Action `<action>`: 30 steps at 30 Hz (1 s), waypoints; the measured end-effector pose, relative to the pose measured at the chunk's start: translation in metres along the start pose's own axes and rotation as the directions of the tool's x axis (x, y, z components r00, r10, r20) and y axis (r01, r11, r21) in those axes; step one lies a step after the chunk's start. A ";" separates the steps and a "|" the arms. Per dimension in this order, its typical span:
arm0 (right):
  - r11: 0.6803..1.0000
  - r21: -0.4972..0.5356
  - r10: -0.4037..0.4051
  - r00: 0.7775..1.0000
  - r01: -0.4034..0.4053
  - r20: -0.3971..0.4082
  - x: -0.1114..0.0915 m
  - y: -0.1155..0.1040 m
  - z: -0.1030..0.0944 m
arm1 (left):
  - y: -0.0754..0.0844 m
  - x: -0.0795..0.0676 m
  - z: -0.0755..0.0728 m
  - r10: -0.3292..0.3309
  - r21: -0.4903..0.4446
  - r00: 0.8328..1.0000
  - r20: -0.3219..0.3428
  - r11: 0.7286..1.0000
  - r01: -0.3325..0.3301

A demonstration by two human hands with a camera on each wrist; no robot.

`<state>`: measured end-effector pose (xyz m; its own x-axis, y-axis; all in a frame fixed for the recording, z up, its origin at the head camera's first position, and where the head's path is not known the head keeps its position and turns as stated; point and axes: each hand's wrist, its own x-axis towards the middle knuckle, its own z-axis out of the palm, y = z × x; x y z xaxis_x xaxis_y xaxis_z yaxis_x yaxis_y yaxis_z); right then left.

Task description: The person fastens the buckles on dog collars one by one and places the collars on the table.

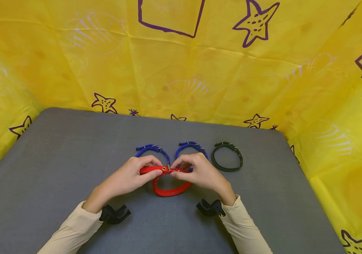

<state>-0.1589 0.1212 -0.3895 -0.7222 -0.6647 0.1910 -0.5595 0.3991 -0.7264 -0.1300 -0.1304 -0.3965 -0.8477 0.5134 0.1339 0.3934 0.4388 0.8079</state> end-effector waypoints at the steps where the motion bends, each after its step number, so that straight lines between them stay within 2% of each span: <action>1: 1.000 0.004 0.004 1.000 -0.004 -0.001 0.000 0.001 0.000 | 0.000 0.000 -0.001 -0.002 0.003 1.000 -0.005 1.000 0.002; 6: 0.999 0.018 0.027 1.000 -0.027 0.002 0.000 0.004 -0.003 | -0.001 -0.001 -0.004 -0.035 0.010 0.999 -0.005 0.999 0.035; 14: 1.000 0.007 0.020 1.000 -0.021 0.015 -0.001 0.003 -0.003 | 0.000 -0.001 -0.004 -0.120 -0.006 0.988 0.100 0.993 0.121; 20: 1.000 -0.003 0.003 1.000 -0.003 0.007 -0.001 0.000 -0.001 | 0.001 -0.002 -0.001 -0.111 -0.037 0.982 0.155 0.992 0.118; 30: 1.000 -0.002 -0.008 1.000 0.008 -0.022 0.000 -0.003 0.003 | 0.001 -0.002 0.002 -0.057 -0.091 0.984 0.168 0.993 0.073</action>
<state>-0.1559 0.1177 -0.3896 -0.7263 -0.6539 0.2116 -0.5664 0.3952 -0.7232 -0.1276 -0.1296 -0.3971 -0.7969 0.6040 -0.0111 0.2959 0.4063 0.8645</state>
